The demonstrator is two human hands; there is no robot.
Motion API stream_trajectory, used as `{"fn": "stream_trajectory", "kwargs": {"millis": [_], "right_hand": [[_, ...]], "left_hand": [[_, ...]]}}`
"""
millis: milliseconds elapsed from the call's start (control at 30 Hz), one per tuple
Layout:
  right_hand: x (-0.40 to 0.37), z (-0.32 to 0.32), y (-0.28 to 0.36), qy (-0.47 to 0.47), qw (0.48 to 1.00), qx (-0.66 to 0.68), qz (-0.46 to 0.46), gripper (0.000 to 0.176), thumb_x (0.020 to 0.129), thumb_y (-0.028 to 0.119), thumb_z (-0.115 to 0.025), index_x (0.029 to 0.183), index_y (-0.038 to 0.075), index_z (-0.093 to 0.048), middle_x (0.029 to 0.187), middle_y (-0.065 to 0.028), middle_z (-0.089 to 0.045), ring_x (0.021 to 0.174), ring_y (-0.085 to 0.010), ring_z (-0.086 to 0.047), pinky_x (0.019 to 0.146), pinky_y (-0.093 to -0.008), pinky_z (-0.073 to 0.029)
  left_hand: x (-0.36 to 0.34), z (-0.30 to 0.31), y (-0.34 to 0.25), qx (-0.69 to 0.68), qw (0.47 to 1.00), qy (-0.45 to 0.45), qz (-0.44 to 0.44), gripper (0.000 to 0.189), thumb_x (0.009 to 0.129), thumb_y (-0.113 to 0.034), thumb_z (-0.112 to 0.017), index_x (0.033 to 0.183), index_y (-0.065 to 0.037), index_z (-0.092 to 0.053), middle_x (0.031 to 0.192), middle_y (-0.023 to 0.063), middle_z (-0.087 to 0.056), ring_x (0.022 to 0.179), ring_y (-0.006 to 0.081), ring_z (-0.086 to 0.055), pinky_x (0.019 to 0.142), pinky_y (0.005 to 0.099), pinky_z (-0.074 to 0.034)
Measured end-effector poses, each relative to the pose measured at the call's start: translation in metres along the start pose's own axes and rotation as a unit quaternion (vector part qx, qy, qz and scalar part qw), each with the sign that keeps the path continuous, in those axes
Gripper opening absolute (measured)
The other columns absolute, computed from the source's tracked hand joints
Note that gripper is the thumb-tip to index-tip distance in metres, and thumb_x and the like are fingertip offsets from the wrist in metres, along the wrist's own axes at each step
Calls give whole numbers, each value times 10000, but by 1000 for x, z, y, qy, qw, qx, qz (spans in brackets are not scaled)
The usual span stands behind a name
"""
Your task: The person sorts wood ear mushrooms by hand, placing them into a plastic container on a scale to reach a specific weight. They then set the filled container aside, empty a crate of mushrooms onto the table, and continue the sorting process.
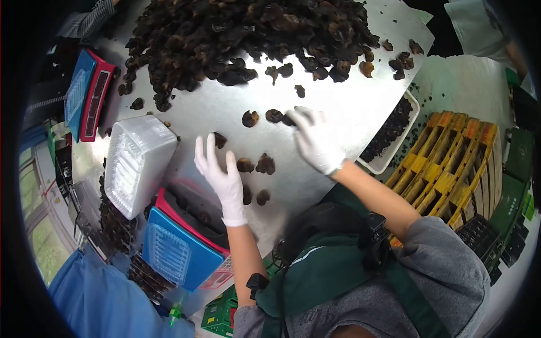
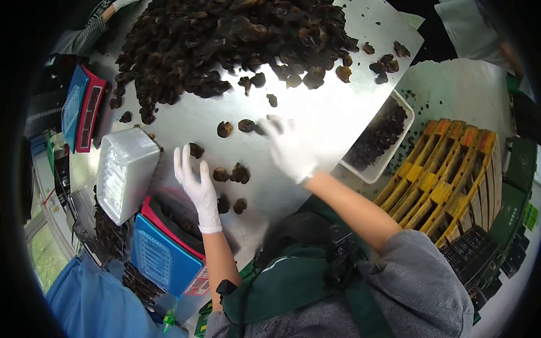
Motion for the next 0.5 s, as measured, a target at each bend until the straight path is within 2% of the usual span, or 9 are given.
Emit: {"fn": "stream_trajectory", "kwargs": {"millis": [33, 67, 133, 200, 267, 300, 333, 467, 500], "right_hand": [[-4, -23, 14, 23, 999, 34, 27, 387, 829, 57, -555, 1213, 100, -581, 1200, -155, -567, 1038, -350, -559, 897, -445, -473], [-7, -33, 41, 105, 991, 61, 51, 388, 824, 99, -573, 1211, 112, -587, 1186, -127, -565, 1041, -326, -558, 877, -422, -471], [-28, -34, 97, 91, 975, 51, 197, 331, 805, 153, -595, 1131, 134, -647, 1113, -94, -606, 949, -302, -582, 842, -399, -474], [-45, -58, 107, 227, 913, 245, 235, 271, 805, 148, -585, 1064, 128, -664, 1056, -76, -627, 919, -289, -582, 831, -406, -471], [-16, -38, 98, 145, 939, 202, 237, 230, 805, 124, -584, 1021, 121, -662, 1029, -50, -633, 925, -272, -579, 831, -412, -465], [0, -37, 82, 61, 957, 203, 200, 186, 809, 113, -592, 985, 112, -652, 1051, -54, -624, 947, -278, -567, 831, -404, -457], [18, -27, 77, -9, 974, 133, 184, 198, 810, 110, -602, 1004, 115, -644, 1081, -68, -613, 992, -281, -551, 845, -402, -452], [64, -56, 75, -48, 965, -77, 246, 126, 832, 151, -609, 944, 102, -637, 1041, -72, -613, 975, -285, -558, 852, -413, -445], [74, -58, 55, -37, 974, -84, 207, 118, 830, 143, -601, 932, 98, -639, 1018, -88, -616, 949, -292, -562, 838, -421, -444]], "left_hand": [[9, -8, -2, 37, 998, 37, -39, 508, 884, -116, -613, 1382, -90, -523, 1518, 189, -334, 1349, 384, -362, 1148, 499, -238], [15, -16, -1, 45, 996, 53, -48, 482, 907, -157, -594, 1378, -78, -526, 1505, 198, -353, 1324, 404, -370, 1140, 497, -239], [16, -23, 11, 8, 997, 62, -37, 476, 917, -179, -584, 1380, -82, -528, 1495, 201, -368, 1328, 407, -367, 1141, 522, -222], [8, -22, 22, 14, 997, 67, -28, 483, 910, -175, -592, 1382, -91, -529, 1487, 188, -387, 1367, 389, -345, 1153, 557, -192], [-3, -11, 22, 24, 998, 51, -6, 490, 899, -161, -606, 1379, -95, -532, 1486, 182, -390, 1346, 381, -363, 1148, 551, -209], [-8, -7, 21, 24, 999, 42, 13, 515, 870, -113, -634, 1375, -101, -535, 1489, 171, -392, 1340, 369, -368, 1142, 531, -236], [-11, -5, 23, 17, 999, 35, 27, 526, 859, -95, -641, 1374, -102, -536, 1489, 168, -392, 1344, 366, -365, 1141, 520, -244], [-17, 0, 22, 31, 999, 7, 39, 554, 825, -25, -652, 1363, -101, -545, 1482, 153, -408, 1354, 351, -356, 1129, 471, -283], [-15, 3, 20, 36, 999, 5, 37, 550, 825, -24, -652, 1359, -100, -547, 1479, 153, -412, 1354, 352, -355, 1129, 471, -284]]}}
Point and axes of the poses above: each hand's wrist, its own x-axis towards the middle knuckle, its own z-axis out of the back of the hand, y = z × x, the point moved 9 cm from there along x, towards the middle knuckle
